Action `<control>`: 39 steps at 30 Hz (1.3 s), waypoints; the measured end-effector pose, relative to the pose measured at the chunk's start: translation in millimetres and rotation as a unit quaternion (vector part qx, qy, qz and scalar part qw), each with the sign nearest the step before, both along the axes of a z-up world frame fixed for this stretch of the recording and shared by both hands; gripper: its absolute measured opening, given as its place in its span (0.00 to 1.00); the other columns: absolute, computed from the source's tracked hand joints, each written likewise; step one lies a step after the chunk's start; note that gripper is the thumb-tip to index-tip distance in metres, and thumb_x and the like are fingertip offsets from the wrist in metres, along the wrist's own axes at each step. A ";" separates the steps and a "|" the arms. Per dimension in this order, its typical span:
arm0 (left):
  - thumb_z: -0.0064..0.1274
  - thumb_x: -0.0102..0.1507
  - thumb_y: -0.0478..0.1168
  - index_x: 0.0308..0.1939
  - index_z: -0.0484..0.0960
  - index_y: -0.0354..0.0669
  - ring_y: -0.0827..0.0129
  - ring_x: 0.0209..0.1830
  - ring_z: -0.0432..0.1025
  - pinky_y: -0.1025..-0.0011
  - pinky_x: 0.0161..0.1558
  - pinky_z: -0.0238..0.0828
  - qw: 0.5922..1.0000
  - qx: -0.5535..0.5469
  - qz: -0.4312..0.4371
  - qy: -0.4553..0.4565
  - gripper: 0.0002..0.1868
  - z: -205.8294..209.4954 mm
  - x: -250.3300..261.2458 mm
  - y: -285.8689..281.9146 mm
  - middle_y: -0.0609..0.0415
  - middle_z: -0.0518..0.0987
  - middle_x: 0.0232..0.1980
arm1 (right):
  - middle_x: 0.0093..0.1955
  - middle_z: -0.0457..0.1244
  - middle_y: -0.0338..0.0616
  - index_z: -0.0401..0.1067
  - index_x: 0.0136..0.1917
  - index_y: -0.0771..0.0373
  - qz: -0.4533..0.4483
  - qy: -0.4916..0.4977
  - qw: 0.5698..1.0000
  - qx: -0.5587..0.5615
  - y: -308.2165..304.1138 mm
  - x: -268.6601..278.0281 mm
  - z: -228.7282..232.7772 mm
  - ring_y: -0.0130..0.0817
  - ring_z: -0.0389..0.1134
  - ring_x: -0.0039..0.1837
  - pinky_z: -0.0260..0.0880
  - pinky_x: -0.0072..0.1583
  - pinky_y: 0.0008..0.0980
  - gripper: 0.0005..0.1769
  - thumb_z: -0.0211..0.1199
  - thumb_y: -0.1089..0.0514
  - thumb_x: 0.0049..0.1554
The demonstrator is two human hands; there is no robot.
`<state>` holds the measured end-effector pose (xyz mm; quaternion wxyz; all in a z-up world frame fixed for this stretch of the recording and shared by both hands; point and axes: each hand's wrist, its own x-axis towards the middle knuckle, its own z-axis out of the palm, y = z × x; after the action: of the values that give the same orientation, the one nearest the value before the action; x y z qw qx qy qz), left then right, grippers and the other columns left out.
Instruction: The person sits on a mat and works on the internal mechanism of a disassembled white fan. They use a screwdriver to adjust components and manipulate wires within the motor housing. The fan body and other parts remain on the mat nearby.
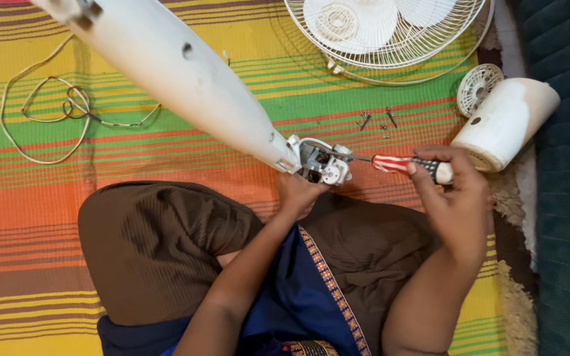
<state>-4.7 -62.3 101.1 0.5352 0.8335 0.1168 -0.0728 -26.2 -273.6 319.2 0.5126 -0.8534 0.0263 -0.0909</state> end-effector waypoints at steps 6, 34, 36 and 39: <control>0.74 0.42 0.53 0.45 0.81 0.37 0.64 0.33 0.79 0.63 0.37 0.77 0.991 -0.027 0.004 -0.132 0.34 8.1 1.4 1.0 0.49 0.84 0.37 | 0.47 0.67 0.37 0.74 0.55 0.69 -0.046 0.065 0.995 0.054 -35.8 10.7 -22.4 0.19 0.63 0.47 0.65 0.49 0.21 0.12 0.72 0.66 0.60; 0.76 0.40 0.56 0.48 0.80 0.36 0.62 0.43 0.78 0.64 0.45 0.76 0.985 0.033 0.028 -0.169 0.40 -17.7 16.3 26.5 0.50 0.83 0.45 | 0.43 0.72 0.52 0.81 0.56 0.57 0.094 0.272 0.922 -0.258 -49.0 19.9 -56.3 0.46 0.75 0.44 0.72 0.49 0.41 0.30 0.72 0.39 0.46; 0.74 0.45 0.55 0.49 0.81 0.42 0.68 0.46 0.80 0.67 0.50 0.78 0.989 -0.032 0.020 -0.144 0.35 -18.4 25.7 43.8 0.54 0.85 0.48 | 0.42 0.72 0.52 0.81 0.56 0.56 0.081 0.267 0.923 -0.264 -28.7 27.3 -54.7 0.47 0.75 0.43 0.72 0.48 0.43 0.29 0.72 0.38 0.46; 0.75 0.47 0.53 0.57 0.82 0.42 0.66 0.51 0.79 0.65 0.55 0.74 0.984 -0.005 -0.013 -0.175 0.37 -18.6 52.9 72.8 0.54 0.85 0.53 | 0.39 0.71 0.53 0.80 0.54 0.55 0.084 0.224 0.933 -0.268 5.0 37.7 -53.9 0.50 0.73 0.42 0.71 0.46 0.45 0.25 0.70 0.40 0.49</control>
<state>48.2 10.5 82.5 0.5505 0.8321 0.0097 0.0668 11.5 -268.6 265.4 0.2516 -0.9563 0.0435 0.1425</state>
